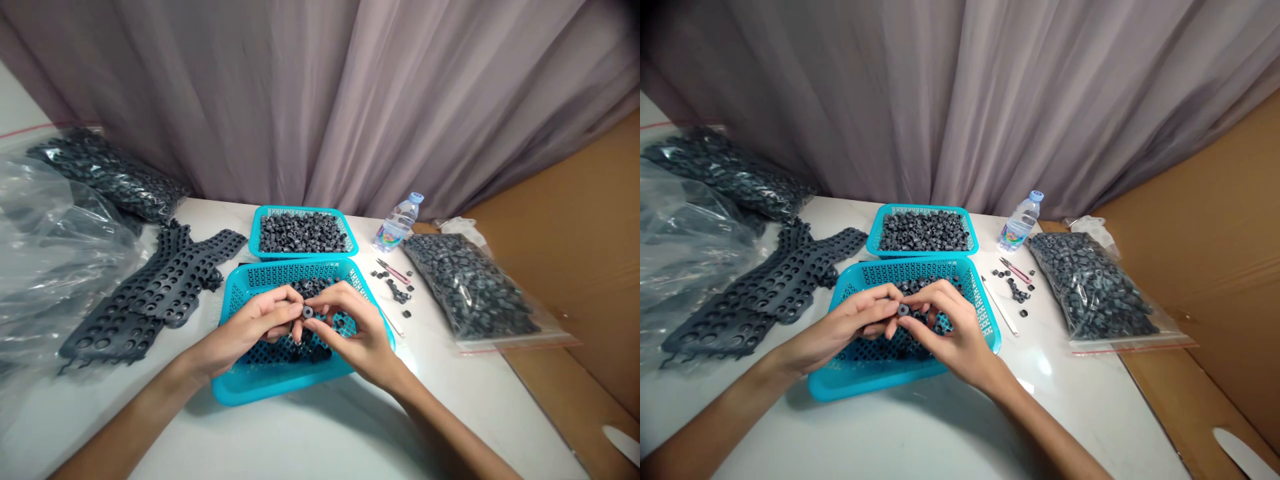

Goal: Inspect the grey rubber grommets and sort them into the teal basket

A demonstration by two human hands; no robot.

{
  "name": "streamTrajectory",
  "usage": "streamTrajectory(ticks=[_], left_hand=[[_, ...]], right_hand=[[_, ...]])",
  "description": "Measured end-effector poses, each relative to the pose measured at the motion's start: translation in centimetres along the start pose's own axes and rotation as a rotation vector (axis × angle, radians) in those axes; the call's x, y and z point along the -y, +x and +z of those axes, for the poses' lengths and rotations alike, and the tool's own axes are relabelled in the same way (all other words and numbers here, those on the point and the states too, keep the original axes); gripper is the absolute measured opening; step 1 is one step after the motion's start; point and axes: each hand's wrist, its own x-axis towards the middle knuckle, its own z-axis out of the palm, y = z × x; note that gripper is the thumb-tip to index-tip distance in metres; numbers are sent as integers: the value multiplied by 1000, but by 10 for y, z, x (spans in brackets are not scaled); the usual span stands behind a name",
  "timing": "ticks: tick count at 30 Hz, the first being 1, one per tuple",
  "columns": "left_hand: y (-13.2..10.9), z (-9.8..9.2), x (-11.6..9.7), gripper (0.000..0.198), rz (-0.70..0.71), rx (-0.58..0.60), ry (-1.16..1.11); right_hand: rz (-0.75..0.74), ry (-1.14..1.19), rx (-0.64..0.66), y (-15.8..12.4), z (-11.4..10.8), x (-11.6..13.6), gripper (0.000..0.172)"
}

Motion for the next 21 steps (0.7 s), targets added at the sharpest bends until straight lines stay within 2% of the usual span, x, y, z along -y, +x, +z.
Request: streamTrajectory(ticks=[7, 13, 21], left_hand=[[-2, -3, -7, 26, 22, -15, 94], [-2, -7, -5, 28, 31, -59, 112], [-3, -8, -7, 32, 4, -19, 175]], right_hand=[[82, 24, 28, -1, 0, -1, 14], [31, 10, 5, -2, 1, -3, 11], [-115, -66, -9, -1, 1, 1, 19]])
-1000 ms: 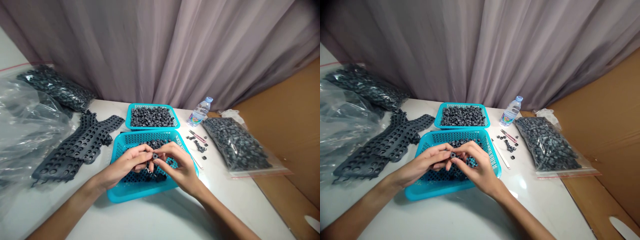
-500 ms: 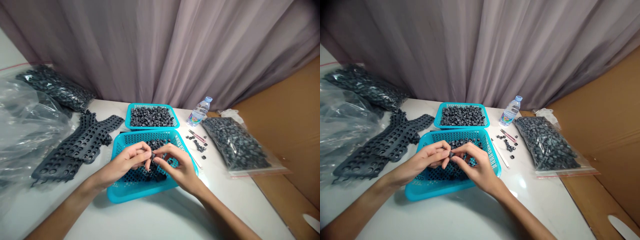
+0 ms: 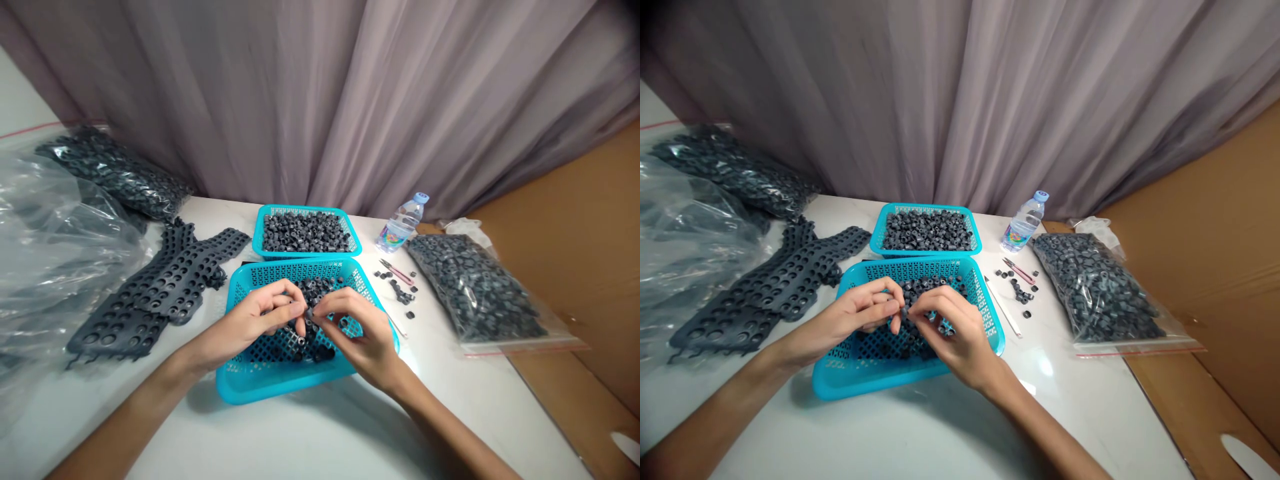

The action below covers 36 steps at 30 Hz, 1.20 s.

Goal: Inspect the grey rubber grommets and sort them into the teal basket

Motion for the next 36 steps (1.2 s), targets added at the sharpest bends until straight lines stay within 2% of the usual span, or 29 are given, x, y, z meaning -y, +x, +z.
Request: streamTrajectory(ticks=[8, 15, 22, 30, 36], left_hand=[[-4, 3, -3, 26, 23, 22, -41], [-6, 6, -3, 17, 101, 60, -68], [-7, 6, -4, 15, 107, 56, -91], [-7, 7, -5, 15, 117, 65, -52], [-7, 6, -5, 17, 120, 81, -59]], right_hand=[[4, 34, -28, -3, 0, 0, 27], [42, 73, -6, -5, 0, 3, 25], [33, 52, -21, -3, 0, 5, 20], [22, 61, -29, -6, 2, 3, 22], [57, 64, -6, -8, 1, 2, 39]])
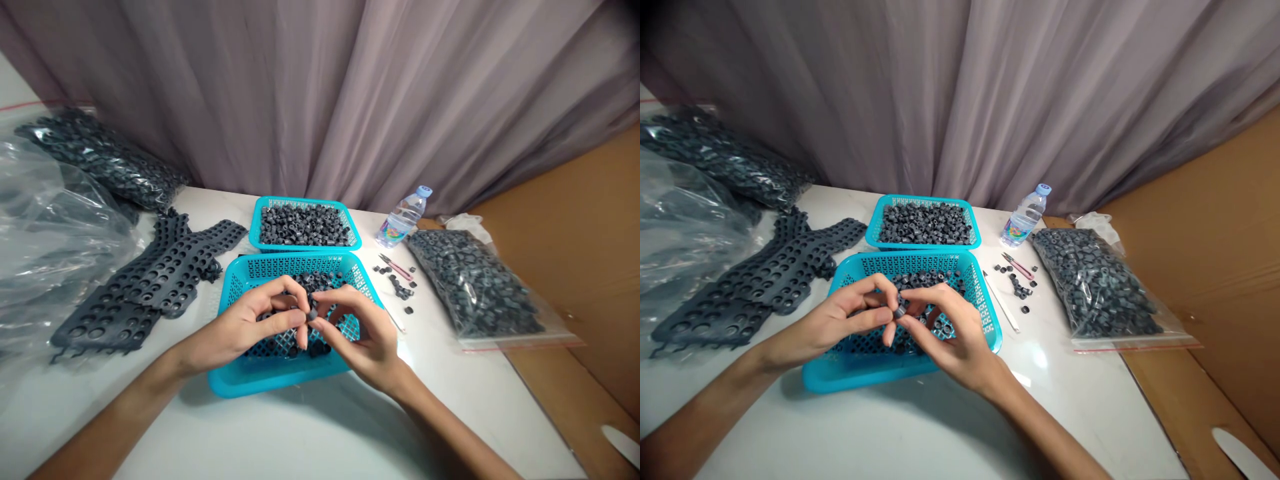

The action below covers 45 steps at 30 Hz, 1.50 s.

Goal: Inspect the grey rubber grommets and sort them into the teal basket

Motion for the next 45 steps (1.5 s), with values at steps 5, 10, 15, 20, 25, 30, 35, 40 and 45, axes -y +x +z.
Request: streamTrajectory(ticks=[5, 10, 15, 20, 25, 30, 35, 40, 45], left_hand=[[0, 0, 1, 15, -4, 1, -5], [0, -1, 3, 16, 4, -15, 27], [1, -5, 7, 14, 36, -25, 81], [1, -7, 8, 14, 59, -31, 91], [-2, -11, 6, 14, 49, -90, -32], [-1, -14, 8, 20, 47, -165, -111], [4, -11, 10, 26, 8, -193, -33], [7, -8, 12, 36, -56, -232, 7], [8, -8, 15, 45, -156, -283, -69]], right_hand=[[-52, -23, 5, 4, -1, 3, 28], [-36, -3, 6, 5, -1, 3, 23], [19, -17, 0, 3, -1, 0, 24], [79, 19, 2, 4, -1, -2, 21], [266, 209, -11, 7, -2, -6, 15], [352, 343, -54, 9, -4, -9, 16], [369, 350, -41, 10, -4, -5, 14], [329, 51, -72, 8, -5, -9, 14], [214, -298, -182, 9, -5, -13, 17]])
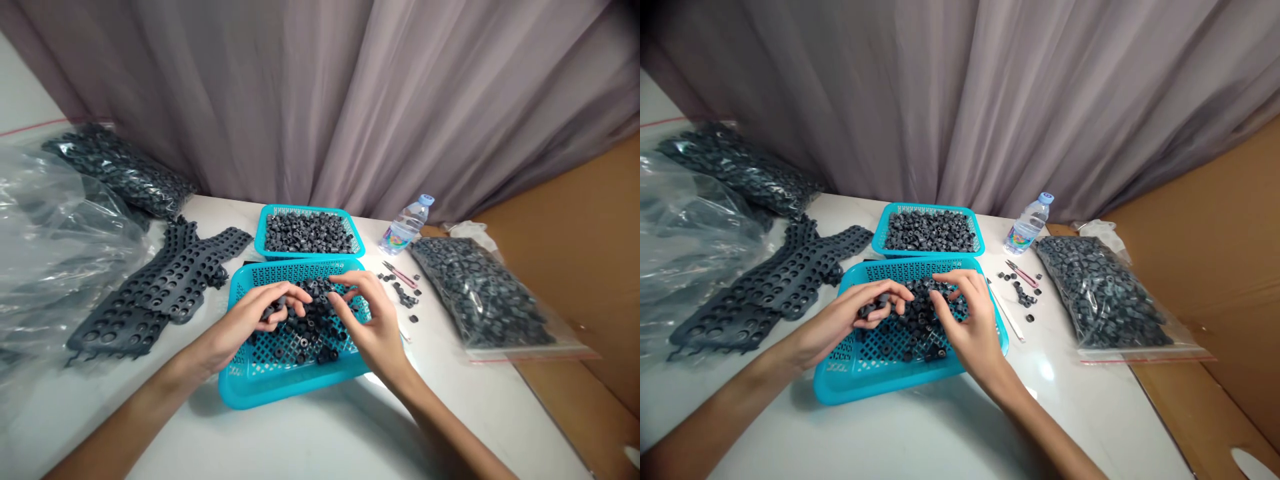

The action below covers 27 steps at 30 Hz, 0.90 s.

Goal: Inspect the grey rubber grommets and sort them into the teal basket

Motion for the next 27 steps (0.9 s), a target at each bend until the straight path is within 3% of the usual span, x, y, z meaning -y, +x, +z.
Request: streamTrajectory(ticks=[7, 11, 15, 27], left_hand=[[-3, 5, 0, 33, -81, 61, -199], [-5, 9, 2, 39, -97, 109, -176], [-8, 13, 5, 47, -110, 182, -150], [-8, 20, 2, 50, -52, 268, -47]], right_hand=[[-70, 68, 89, -3, 0, 14, 12], [-58, 129, 234, -4, 1, 18, 19], [7, 222, 308, -2, 0, 17, 15], [19, 286, 330, 1, 1, 16, 6]])
